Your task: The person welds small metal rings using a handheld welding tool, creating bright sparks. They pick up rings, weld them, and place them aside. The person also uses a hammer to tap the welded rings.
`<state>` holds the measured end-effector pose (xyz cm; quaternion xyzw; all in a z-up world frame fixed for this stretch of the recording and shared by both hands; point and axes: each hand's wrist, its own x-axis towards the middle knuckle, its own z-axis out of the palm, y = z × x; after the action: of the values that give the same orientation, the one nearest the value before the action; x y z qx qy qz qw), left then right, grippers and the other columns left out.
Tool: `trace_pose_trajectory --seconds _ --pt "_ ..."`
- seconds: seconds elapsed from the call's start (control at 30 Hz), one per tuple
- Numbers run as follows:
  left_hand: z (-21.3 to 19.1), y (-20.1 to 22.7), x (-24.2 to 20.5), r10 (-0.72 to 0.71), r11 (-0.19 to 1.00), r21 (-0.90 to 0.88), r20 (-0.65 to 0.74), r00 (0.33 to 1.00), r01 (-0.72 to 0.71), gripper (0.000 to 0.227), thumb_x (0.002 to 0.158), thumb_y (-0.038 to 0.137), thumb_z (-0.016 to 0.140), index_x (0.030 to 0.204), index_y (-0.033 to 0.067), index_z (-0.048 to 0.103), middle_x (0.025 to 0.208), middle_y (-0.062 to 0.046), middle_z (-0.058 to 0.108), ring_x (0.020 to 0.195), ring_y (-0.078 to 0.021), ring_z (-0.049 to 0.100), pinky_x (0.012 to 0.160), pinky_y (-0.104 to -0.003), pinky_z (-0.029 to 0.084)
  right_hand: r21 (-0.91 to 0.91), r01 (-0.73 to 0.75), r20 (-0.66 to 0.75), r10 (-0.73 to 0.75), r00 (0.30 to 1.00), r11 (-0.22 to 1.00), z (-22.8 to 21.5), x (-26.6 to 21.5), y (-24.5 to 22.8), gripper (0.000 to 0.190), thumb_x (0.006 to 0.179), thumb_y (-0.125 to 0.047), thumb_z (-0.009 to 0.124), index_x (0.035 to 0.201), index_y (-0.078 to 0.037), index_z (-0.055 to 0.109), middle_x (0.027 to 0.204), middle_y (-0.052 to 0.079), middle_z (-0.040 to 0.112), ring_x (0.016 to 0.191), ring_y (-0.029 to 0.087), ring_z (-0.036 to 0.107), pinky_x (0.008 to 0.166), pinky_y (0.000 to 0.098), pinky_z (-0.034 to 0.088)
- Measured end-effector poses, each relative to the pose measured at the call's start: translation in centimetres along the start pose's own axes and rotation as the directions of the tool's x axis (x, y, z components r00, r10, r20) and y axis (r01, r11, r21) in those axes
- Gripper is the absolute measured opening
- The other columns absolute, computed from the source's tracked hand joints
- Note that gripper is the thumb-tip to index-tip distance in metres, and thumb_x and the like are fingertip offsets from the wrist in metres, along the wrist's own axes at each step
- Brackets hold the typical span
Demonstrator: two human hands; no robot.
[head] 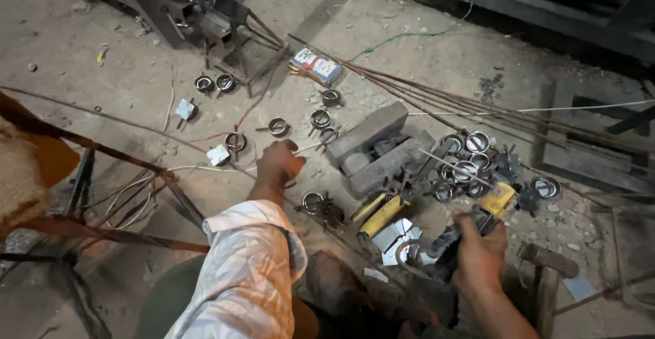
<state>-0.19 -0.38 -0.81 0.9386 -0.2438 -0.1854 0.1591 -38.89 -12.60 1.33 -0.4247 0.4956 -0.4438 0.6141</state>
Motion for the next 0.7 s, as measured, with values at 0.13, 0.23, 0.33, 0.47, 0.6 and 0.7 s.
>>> trace_pose_trajectory --seconds 0.13,0.23,0.33,0.47,0.6,0.7 --pt "0.8 1.5 0.8 0.08 0.996 0.055 -0.07 0.994 -0.076 0.048 0.081 0.043 0.076 0.123 0.023 0.068 0.135 -0.006 0.063 0.128 -0.0308 0.056 0.103 -0.052 0.047 -0.054 0.04 -0.011 -0.041 0.999 0.998 0.2 0.2 0.7 0.033 0.085 -0.01 0.077 0.11 -0.007 0.056 0.089 0.0 0.06 0.077 0.014 0.057 0.069 0.0328 0.048" --pt "1.8 1.5 1.0 0.134 0.981 0.15 -0.043 0.99 -0.127 0.046 0.083 0.042 0.074 0.125 0.0237 0.069 0.134 -0.007 0.063 0.129 -0.0293 0.056 0.102 -0.053 0.047 -0.109 0.05 -0.029 -0.053 0.998 0.993 0.2 0.4 1.7 0.032 0.084 -0.011 0.078 0.109 -0.008 0.058 0.088 0.0 0.06 0.075 0.013 0.056 0.067 0.0323 0.046" --pt "2.7 0.8 1.1 0.184 0.977 0.127 -0.117 0.976 -0.169 0.041 0.084 0.038 0.072 0.12 0.0198 0.071 0.128 -0.007 0.067 0.126 -0.0301 0.058 0.098 -0.052 0.05 -0.139 0.053 -0.041 -0.059 0.997 0.989 -0.2 1.2 2.7 0.031 0.085 -0.012 0.078 0.108 -0.007 0.058 0.088 0.0 0.06 0.075 0.013 0.056 0.068 0.0314 0.046" --pt "3.6 -0.2 2.1 0.167 0.982 0.103 -0.108 0.98 -0.157 0.034 0.084 0.036 0.072 0.114 0.0187 0.074 0.121 -0.009 0.07 0.118 -0.0316 0.063 0.096 -0.05 0.052 -0.116 0.082 -0.036 -0.087 0.996 0.99 -1.1 2.9 4.9 0.033 0.084 -0.013 0.078 0.109 -0.007 0.058 0.088 0.0 0.06 0.077 0.012 0.056 0.07 0.0305 0.047" --pt "5.4 0.0 4.2 0.116 0.991 0.079 -0.08 0.99 -0.109 0.03 0.086 0.036 0.071 0.111 0.0192 0.074 0.118 -0.009 0.071 0.114 -0.0316 0.065 0.094 -0.048 0.053 -0.247 0.097 -0.074 -0.118 0.99 0.964 -2.7 5.0 7.1 0.037 0.082 -0.016 0.08 0.113 -0.005 0.062 0.09 0.003 0.064 0.078 0.014 0.058 0.073 0.0306 0.048" --pt "7.6 0.5 6.0 0.075 0.997 0.04 -0.091 0.993 -0.071 0.028 0.087 0.034 0.072 0.111 0.0205 0.074 0.117 -0.009 0.07 0.112 -0.0319 0.065 0.093 -0.048 0.053 -0.372 0.094 -0.092 -0.138 0.986 0.923 -3.8 6.5 8.8 0.042 0.083 -0.017 0.082 0.117 0.002 0.067 0.091 0.011 0.067 0.079 0.02 0.061 0.075 0.0339 0.049"
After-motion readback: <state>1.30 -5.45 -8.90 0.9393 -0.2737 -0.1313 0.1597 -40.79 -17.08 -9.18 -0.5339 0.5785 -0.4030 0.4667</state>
